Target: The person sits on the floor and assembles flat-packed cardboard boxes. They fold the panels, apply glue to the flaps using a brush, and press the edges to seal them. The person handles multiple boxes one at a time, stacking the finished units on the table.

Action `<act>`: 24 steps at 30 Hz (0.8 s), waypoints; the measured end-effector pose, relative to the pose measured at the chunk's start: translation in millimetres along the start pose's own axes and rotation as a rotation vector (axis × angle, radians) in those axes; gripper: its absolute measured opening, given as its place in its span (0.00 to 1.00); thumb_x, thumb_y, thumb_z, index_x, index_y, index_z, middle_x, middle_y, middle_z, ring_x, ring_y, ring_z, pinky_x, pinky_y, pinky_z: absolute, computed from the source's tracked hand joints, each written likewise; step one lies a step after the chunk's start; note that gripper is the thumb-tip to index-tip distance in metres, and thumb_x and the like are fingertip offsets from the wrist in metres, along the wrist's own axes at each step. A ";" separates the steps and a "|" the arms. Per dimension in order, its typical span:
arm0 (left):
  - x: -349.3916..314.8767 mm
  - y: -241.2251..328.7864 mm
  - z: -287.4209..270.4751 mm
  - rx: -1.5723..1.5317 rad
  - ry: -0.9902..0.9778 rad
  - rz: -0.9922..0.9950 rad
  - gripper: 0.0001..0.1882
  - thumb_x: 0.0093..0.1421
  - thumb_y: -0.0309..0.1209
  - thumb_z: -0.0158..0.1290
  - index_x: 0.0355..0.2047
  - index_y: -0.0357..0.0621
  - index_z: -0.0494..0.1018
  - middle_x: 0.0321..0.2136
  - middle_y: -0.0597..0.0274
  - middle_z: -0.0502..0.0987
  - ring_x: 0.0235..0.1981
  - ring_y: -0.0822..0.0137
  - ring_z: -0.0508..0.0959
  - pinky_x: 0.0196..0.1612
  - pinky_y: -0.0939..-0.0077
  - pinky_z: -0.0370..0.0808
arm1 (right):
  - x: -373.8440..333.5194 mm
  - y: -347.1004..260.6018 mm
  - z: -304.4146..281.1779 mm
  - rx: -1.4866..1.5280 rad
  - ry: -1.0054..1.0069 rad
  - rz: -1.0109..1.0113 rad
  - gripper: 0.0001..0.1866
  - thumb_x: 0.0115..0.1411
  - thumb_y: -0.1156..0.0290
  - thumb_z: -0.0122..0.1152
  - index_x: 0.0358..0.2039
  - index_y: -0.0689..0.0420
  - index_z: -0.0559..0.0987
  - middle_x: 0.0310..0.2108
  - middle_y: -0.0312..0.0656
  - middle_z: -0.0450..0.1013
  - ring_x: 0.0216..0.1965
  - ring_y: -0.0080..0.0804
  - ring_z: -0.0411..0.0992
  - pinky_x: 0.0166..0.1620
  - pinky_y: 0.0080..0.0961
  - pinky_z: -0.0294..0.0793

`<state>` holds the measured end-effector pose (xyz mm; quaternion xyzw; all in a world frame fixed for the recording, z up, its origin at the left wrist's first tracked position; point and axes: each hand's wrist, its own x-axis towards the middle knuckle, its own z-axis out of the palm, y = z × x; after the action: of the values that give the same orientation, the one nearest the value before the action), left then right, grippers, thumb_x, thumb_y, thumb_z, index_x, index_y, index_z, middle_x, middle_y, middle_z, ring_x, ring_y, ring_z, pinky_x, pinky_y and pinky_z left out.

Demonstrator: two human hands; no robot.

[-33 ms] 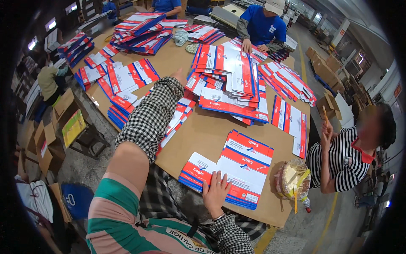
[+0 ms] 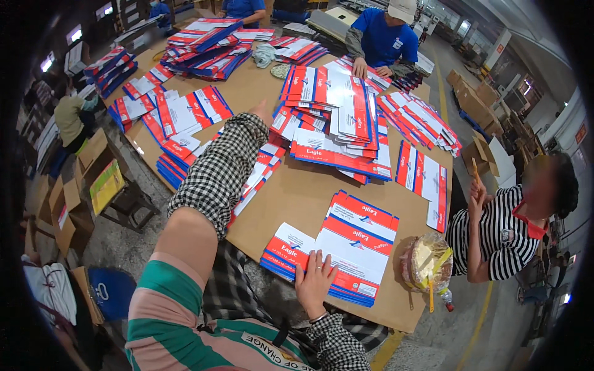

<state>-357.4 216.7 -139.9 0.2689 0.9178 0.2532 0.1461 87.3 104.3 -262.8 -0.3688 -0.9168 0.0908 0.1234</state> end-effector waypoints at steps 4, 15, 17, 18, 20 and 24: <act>-0.1 -3.9 -2.5 0.042 0.049 0.000 0.30 0.56 0.27 0.48 0.61 0.43 0.57 0.54 0.41 0.69 0.56 0.47 0.70 0.58 0.60 0.67 | 1.2 -1.9 1.8 0.007 0.012 -0.021 0.30 0.62 0.55 0.51 0.59 0.62 0.66 0.60 0.52 0.62 0.63 0.57 0.53 0.64 0.57 0.44; -57.8 23.2 -0.8 0.217 -0.004 0.064 0.19 0.55 0.31 0.53 0.47 0.38 0.74 0.49 0.45 0.75 0.52 0.53 0.75 0.52 0.64 0.74 | -0.9 2.3 6.1 0.031 0.048 -0.017 0.30 0.62 0.53 0.50 0.57 0.62 0.67 0.59 0.53 0.63 0.63 0.57 0.53 0.63 0.60 0.44; -94.2 25.4 27.8 0.458 -0.129 0.258 0.16 0.55 0.33 0.53 0.42 0.38 0.78 0.41 0.47 0.79 0.44 0.54 0.80 0.44 0.65 0.78 | -1.1 1.7 1.7 0.039 0.047 0.003 0.29 0.62 0.55 0.52 0.58 0.62 0.67 0.59 0.52 0.63 0.63 0.57 0.54 0.63 0.58 0.44; -87.2 -0.9 64.1 0.594 -0.114 0.321 0.15 0.55 0.33 0.52 0.39 0.38 0.79 0.38 0.45 0.79 0.42 0.53 0.80 0.43 0.64 0.78 | 1.8 -6.7 1.6 0.057 0.054 -0.038 0.29 0.62 0.55 0.52 0.57 0.62 0.67 0.59 0.52 0.63 0.63 0.57 0.54 0.63 0.58 0.44; -150.2 6.0 96.8 0.511 -0.422 0.547 0.13 0.51 0.30 0.51 0.32 0.37 0.80 0.35 0.42 0.79 0.40 0.49 0.79 0.43 0.59 0.77 | -1.9 4.5 3.2 0.037 0.067 0.000 0.30 0.61 0.55 0.53 0.57 0.62 0.67 0.59 0.52 0.63 0.63 0.56 0.54 0.63 0.58 0.44; -247.8 -22.7 142.2 0.193 -0.458 0.735 0.19 0.51 0.29 0.53 0.45 0.39 0.72 0.42 0.43 0.74 0.45 0.46 0.75 0.47 0.58 0.74 | -2.1 3.0 0.3 0.057 0.090 0.002 0.29 0.61 0.55 0.54 0.57 0.62 0.68 0.59 0.52 0.63 0.63 0.55 0.54 0.63 0.58 0.44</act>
<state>-108.0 114.5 -237.3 0.6390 0.7245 0.1351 0.2202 90.6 104.9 -264.2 -0.3697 -0.9070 0.1002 0.1749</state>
